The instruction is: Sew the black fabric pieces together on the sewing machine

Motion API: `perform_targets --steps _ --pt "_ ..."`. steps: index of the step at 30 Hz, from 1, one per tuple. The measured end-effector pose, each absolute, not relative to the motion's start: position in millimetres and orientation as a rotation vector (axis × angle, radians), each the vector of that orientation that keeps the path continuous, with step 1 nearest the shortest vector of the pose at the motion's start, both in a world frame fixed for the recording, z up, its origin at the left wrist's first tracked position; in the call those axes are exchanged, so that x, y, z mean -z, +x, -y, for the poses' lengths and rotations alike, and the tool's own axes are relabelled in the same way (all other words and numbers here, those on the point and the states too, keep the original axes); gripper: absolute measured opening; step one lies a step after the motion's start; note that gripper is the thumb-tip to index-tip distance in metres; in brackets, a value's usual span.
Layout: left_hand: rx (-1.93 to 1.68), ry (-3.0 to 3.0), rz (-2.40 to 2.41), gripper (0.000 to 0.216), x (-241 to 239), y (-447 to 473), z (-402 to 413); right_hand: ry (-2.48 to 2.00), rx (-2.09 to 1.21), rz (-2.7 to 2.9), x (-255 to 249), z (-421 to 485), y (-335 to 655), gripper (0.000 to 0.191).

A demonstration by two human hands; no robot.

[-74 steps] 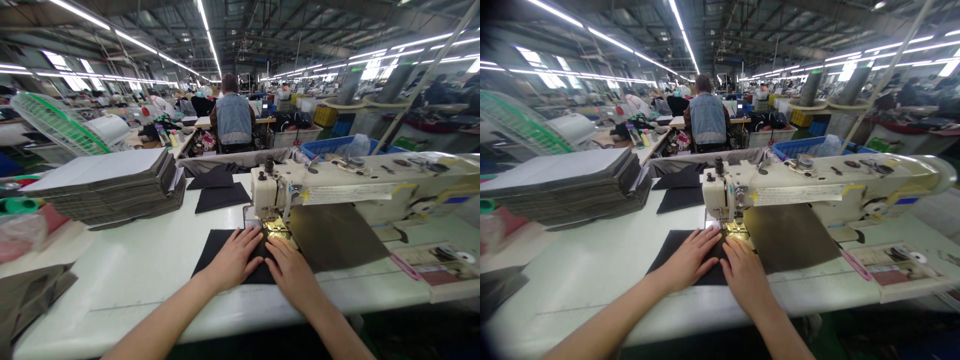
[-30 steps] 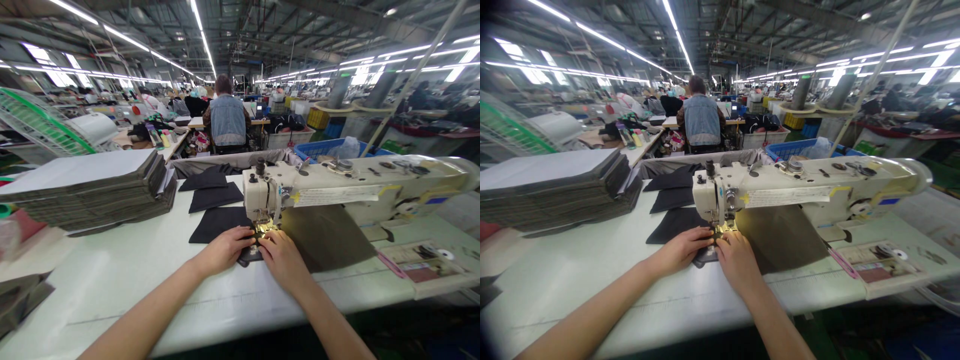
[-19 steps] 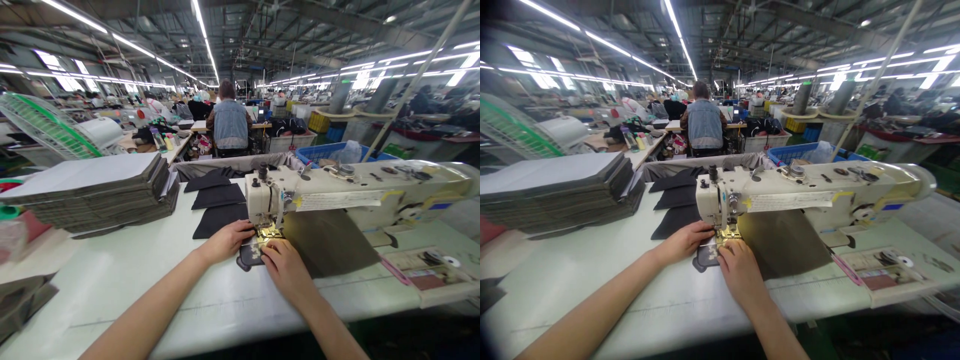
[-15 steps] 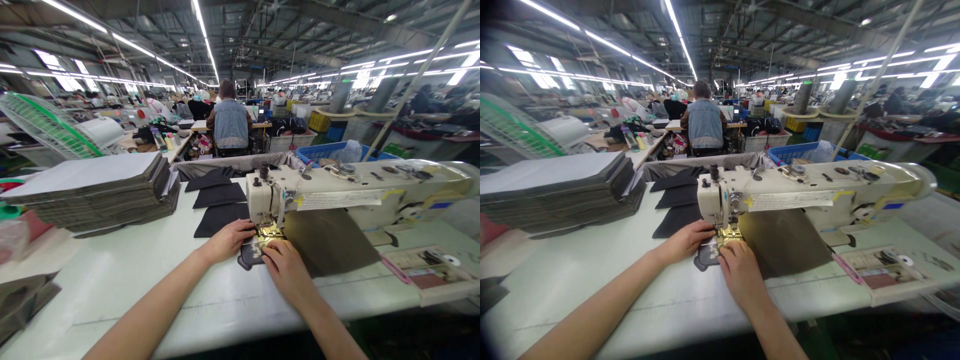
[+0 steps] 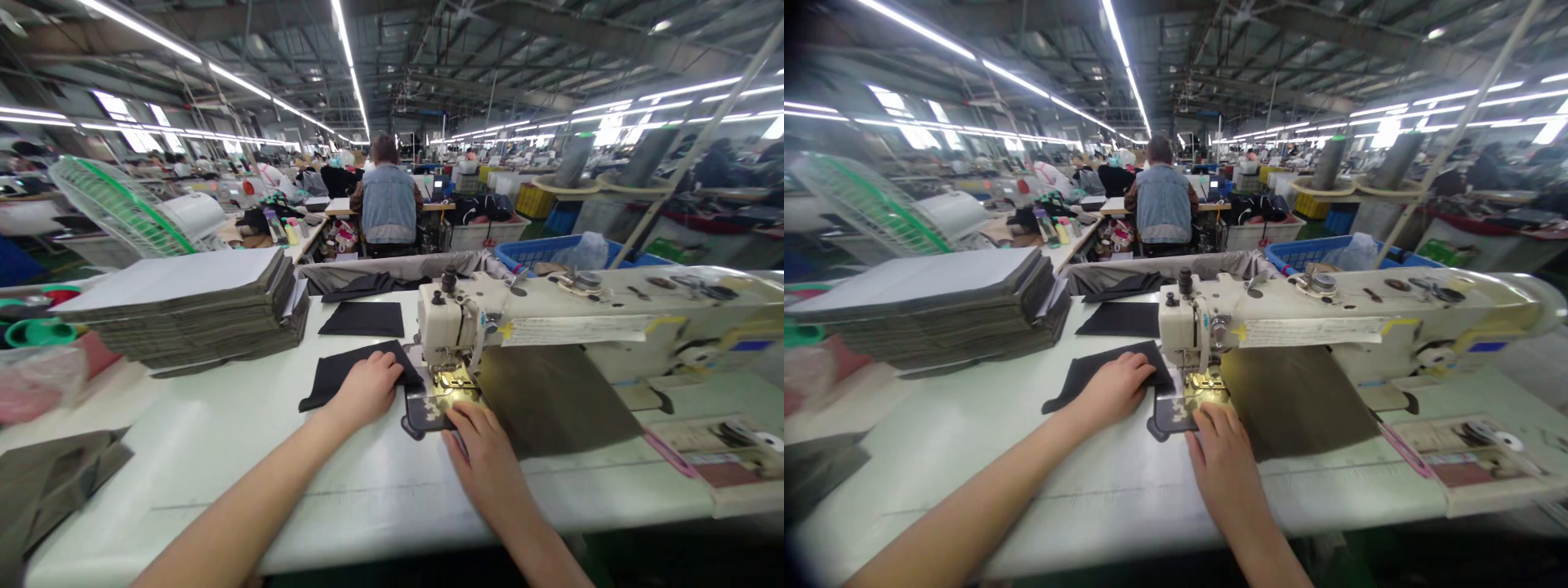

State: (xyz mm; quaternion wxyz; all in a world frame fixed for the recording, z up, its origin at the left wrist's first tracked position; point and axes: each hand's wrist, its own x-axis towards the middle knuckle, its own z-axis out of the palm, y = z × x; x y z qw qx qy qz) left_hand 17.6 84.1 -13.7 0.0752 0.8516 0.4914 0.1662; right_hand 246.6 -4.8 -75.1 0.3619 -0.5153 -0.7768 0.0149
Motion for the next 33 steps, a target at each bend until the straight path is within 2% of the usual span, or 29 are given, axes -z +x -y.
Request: perform_targets --steps 1,3,7,8,10,13,16,21,23,26,28,31,33 --pt "-0.549 2.522 -1.512 0.022 9.8 14.6 -84.5 -1.317 -0.043 2.008 74.8 4.3 247.3 0.022" --pt "-0.699 2.436 -1.630 0.028 4.5 6.5 -87.2 -1.306 -0.052 2.021 73.9 4.1 248.1 0.022" --pt "-1.535 1.880 -1.955 0.048 10.4 -15.0 -90.1 -1.310 -0.060 2.013 73.7 5.7 246.9 0.022" --pt "-1.638 1.810 -1.968 0.055 15.0 -19.8 -87.7 -1.310 -0.063 2.006 74.3 5.7 246.8 0.022" --pt "-1.470 2.049 -1.907 0.066 23.8 -26.5 -77.6 -1.307 -0.069 1.985 75.5 4.9 247.8 0.022" --pt "-0.748 2.596 -1.604 0.064 27.2 -27.8 -53.5 -1.309 -0.092 1.959 72.6 1.5 250.9 0.024" --pt "-0.340 2.703 -1.462 0.063 18.3 -20.6 -30.7 -1.355 -0.112 1.907 57.3 -1.0 244.9 0.027" --pt "-0.309 2.740 -1.250 0.072 18.9 -12.4 -8.4 -1.164 -0.169 2.009 29.3 3.3 197.2 0.035" --pt "-0.310 2.752 -1.204 0.076 25.3 -15.8 -3.2 -1.074 -0.228 2.165 32.5 4.6 180.1 0.044" --pt "-0.274 2.753 -1.199 0.075 28.7 -22.1 0.9 -1.226 -0.217 2.235 51.4 3.5 179.4 0.047" --pt "-0.279 2.728 -1.236 0.065 25.6 -20.3 0.1 -1.355 -0.161 2.203 64.5 2.8 195.0 0.044" --pt "-0.344 2.643 -1.402 0.037 19.9 -3.1 -7.8 -1.390 -0.097 2.163 74.2 5.5 225.5 0.041" --pt "-0.372 2.619 -1.413 0.035 19.3 13.4 -15.7 -1.359 -0.075 2.152 74.6 9.0 240.1 0.038"
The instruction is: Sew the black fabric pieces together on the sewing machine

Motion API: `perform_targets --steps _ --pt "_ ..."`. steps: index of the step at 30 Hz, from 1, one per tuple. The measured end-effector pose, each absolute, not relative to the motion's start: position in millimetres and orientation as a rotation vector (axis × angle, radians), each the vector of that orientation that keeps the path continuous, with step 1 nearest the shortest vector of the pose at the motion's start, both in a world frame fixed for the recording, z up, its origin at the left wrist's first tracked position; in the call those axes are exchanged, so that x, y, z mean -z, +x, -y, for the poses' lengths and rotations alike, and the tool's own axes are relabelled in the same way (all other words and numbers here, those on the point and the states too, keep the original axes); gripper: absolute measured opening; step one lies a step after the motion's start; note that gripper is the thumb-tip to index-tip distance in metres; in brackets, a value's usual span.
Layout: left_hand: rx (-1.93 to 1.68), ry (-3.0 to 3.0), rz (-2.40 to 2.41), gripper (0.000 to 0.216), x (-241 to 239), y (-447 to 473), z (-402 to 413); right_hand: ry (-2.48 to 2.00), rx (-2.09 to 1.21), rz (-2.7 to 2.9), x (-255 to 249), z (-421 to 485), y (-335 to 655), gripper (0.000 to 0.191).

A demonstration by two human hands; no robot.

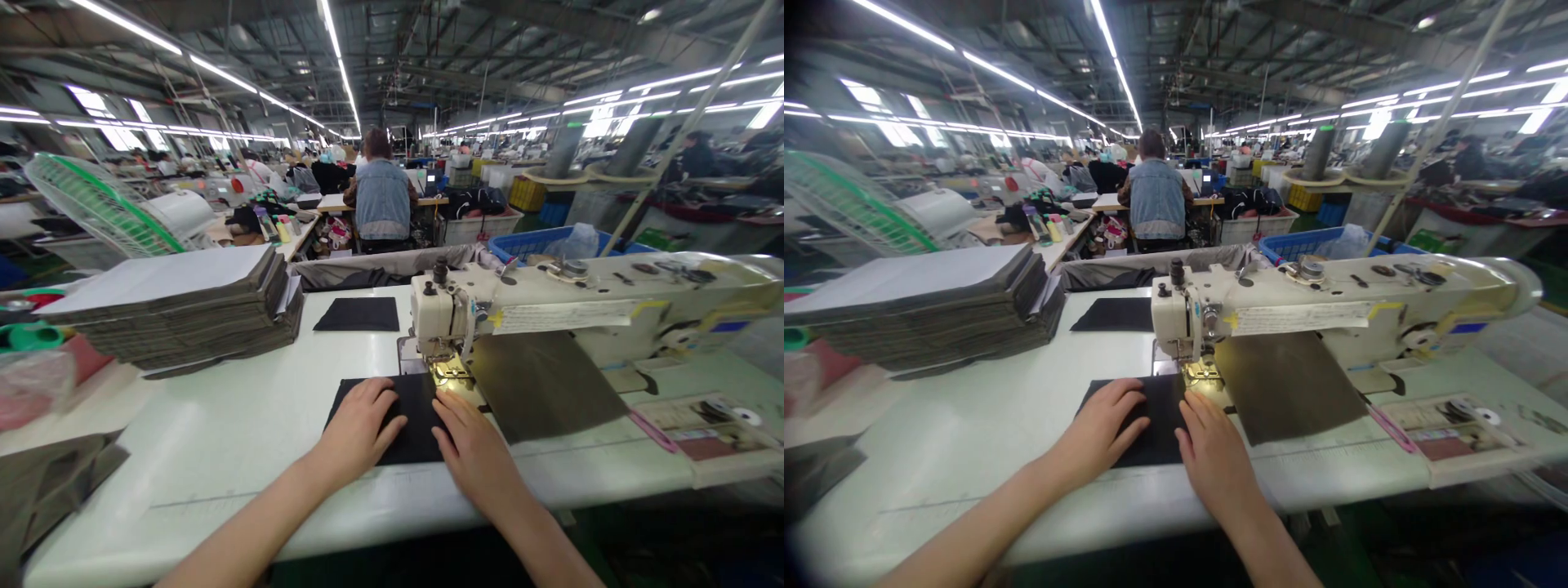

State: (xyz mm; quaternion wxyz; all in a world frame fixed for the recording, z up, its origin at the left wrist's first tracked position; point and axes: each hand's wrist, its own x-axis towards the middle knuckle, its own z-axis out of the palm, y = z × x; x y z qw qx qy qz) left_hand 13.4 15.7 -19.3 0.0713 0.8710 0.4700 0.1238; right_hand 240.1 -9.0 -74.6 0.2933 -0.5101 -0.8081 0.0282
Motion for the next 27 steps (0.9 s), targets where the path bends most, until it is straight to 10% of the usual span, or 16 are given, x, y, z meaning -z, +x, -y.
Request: perform_targets --steps 27 --pt "-0.259 2.692 -1.074 0.052 20.6 28.7 -54.7 -1.364 -0.053 2.108 67.8 3.3 239.3 0.035"
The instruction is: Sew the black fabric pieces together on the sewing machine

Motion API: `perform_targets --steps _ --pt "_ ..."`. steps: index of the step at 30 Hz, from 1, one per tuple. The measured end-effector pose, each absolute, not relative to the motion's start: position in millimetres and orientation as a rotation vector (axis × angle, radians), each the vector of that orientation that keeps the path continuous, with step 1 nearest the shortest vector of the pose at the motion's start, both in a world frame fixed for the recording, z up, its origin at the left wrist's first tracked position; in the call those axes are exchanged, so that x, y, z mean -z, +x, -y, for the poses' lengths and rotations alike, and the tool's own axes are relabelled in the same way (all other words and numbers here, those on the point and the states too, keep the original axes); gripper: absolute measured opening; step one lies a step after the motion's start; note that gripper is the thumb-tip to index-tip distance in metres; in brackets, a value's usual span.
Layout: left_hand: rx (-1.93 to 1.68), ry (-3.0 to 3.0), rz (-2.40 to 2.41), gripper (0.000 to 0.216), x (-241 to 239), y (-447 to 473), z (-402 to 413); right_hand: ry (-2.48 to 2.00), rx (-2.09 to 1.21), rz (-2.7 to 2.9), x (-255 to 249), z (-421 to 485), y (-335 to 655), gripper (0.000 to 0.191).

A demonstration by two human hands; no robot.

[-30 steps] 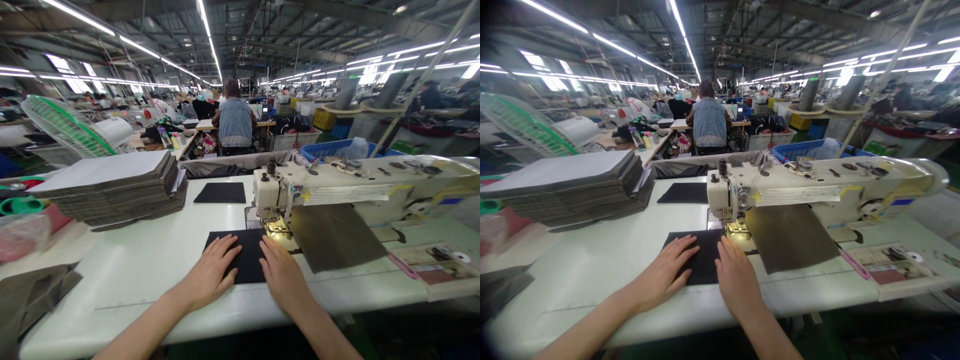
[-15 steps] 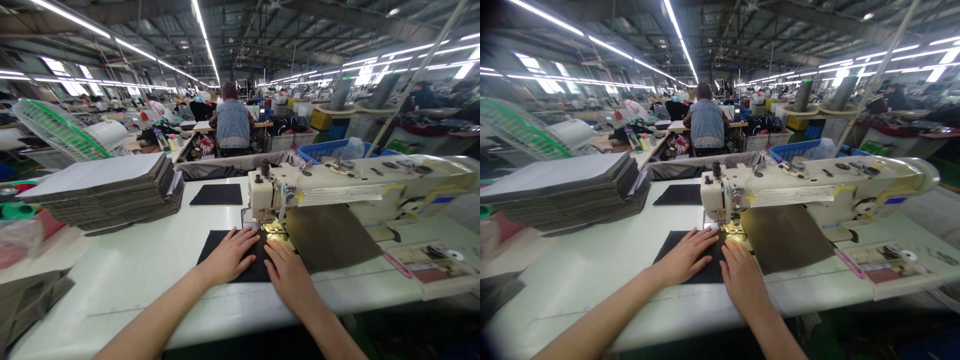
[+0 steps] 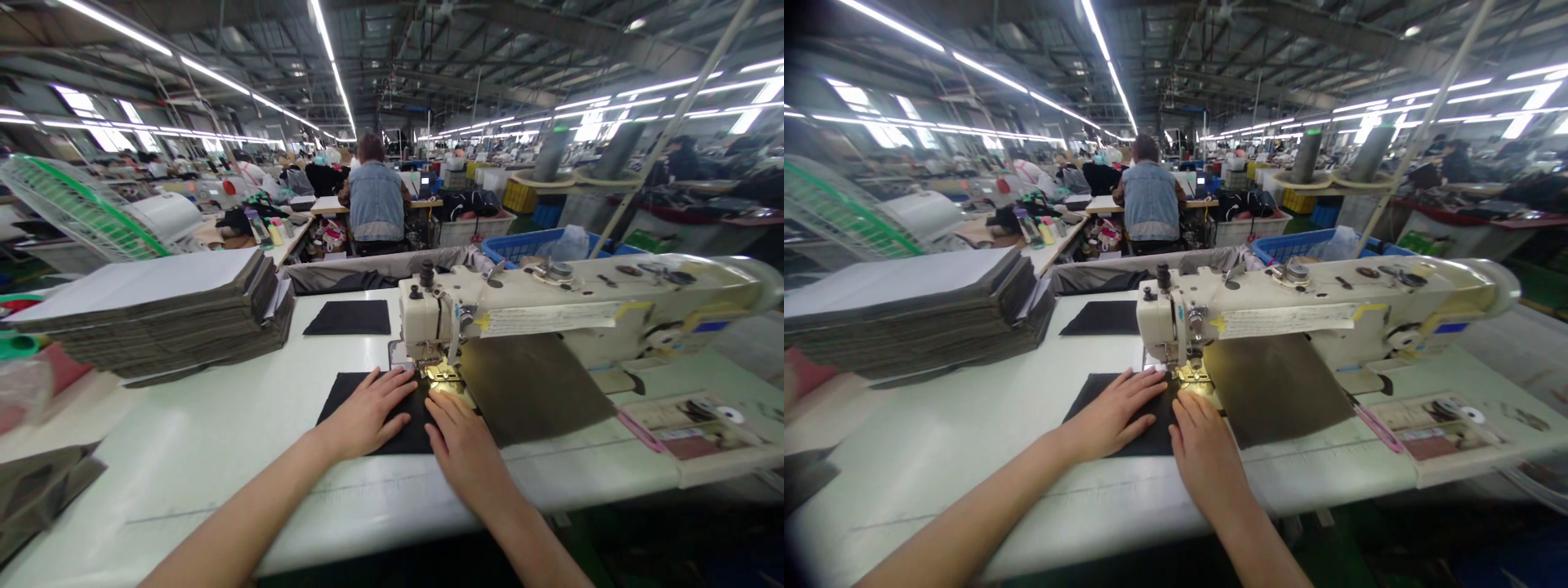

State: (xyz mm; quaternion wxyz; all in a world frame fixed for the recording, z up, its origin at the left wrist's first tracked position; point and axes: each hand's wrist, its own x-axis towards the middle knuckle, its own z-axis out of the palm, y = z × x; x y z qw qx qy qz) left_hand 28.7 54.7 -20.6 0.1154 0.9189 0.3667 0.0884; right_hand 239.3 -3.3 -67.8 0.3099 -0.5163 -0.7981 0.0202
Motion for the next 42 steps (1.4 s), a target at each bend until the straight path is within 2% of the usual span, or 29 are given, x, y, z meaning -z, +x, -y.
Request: perform_targets --steps 3,8,17,24,27,36,42 --pt "-0.277 2.736 -1.080 0.046 14.7 34.6 -43.0 -1.321 -0.093 2.114 58.7 11.2 255.8 0.032" --pt "-0.275 2.831 -0.771 0.035 9.7 47.8 -6.7 -1.547 -0.077 1.992 48.9 24.9 309.0 0.011" --pt "-0.351 2.868 -0.775 0.035 16.8 49.0 2.3 -1.749 -0.098 2.043 49.4 16.9 321.6 0.018" --pt "-0.398 2.847 -0.776 0.032 14.6 49.9 -9.1 -1.741 -0.414 1.837 37.9 21.3 329.4 0.011" --pt "-0.408 2.843 -0.767 0.031 13.7 49.5 -15.0 -1.710 -0.477 1.697 30.4 24.2 335.0 0.015" --pt "-0.408 2.860 -0.809 0.036 13.0 44.7 -45.4 -1.632 0.034 1.627 6.2 23.4 336.4 0.016" --pt "-0.462 2.848 -0.819 0.037 18.4 41.2 -73.8 -1.688 0.091 1.531 15.4 19.5 346.3 0.019"
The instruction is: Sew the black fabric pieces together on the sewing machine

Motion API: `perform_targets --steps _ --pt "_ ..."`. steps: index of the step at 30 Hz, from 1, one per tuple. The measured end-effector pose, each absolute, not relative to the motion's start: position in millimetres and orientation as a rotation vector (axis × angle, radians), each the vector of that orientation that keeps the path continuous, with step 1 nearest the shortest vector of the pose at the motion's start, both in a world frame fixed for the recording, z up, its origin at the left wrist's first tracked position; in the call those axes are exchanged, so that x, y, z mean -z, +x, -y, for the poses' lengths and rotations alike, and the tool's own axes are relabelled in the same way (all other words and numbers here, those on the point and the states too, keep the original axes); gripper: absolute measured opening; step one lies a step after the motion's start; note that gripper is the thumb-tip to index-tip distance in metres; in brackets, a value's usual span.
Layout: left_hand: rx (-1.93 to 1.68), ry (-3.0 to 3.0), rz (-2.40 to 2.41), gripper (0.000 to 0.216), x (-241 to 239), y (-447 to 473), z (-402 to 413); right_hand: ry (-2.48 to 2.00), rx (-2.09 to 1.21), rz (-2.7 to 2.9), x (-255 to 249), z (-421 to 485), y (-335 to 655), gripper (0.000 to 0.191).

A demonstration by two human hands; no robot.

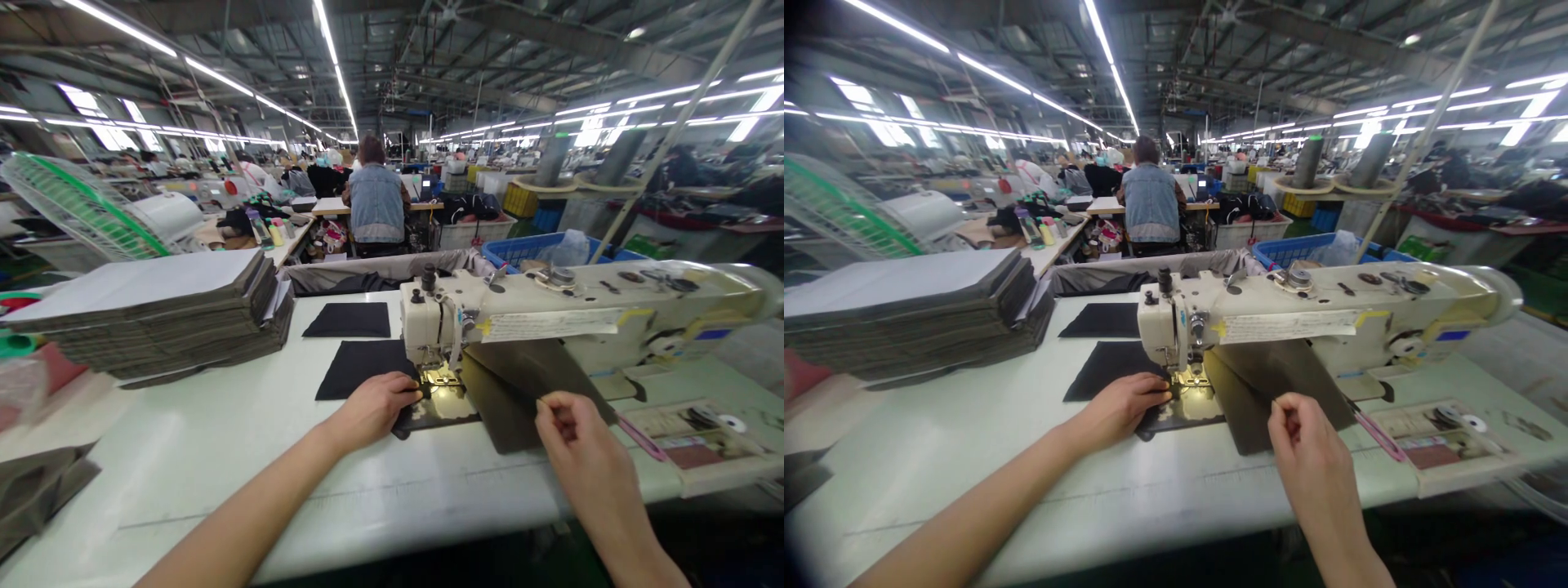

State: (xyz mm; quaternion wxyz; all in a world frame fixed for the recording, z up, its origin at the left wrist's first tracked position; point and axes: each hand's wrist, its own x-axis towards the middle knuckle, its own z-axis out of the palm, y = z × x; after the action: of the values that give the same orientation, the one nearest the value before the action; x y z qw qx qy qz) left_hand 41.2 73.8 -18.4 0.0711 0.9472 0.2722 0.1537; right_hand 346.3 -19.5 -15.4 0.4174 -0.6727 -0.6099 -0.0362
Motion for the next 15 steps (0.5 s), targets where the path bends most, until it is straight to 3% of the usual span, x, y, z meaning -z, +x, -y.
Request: perform_targets --steps 6,15 --pt "-0.488 2.851 -0.850 0.039 15.9 39.3 -91.7 -1.687 0.019 1.478 24.6 16.4 347.2 0.027" --pt "-0.535 2.847 -0.852 0.038 24.8 38.2 -99.7 -1.420 0.350 1.657 9.2 16.7 344.6 0.022"
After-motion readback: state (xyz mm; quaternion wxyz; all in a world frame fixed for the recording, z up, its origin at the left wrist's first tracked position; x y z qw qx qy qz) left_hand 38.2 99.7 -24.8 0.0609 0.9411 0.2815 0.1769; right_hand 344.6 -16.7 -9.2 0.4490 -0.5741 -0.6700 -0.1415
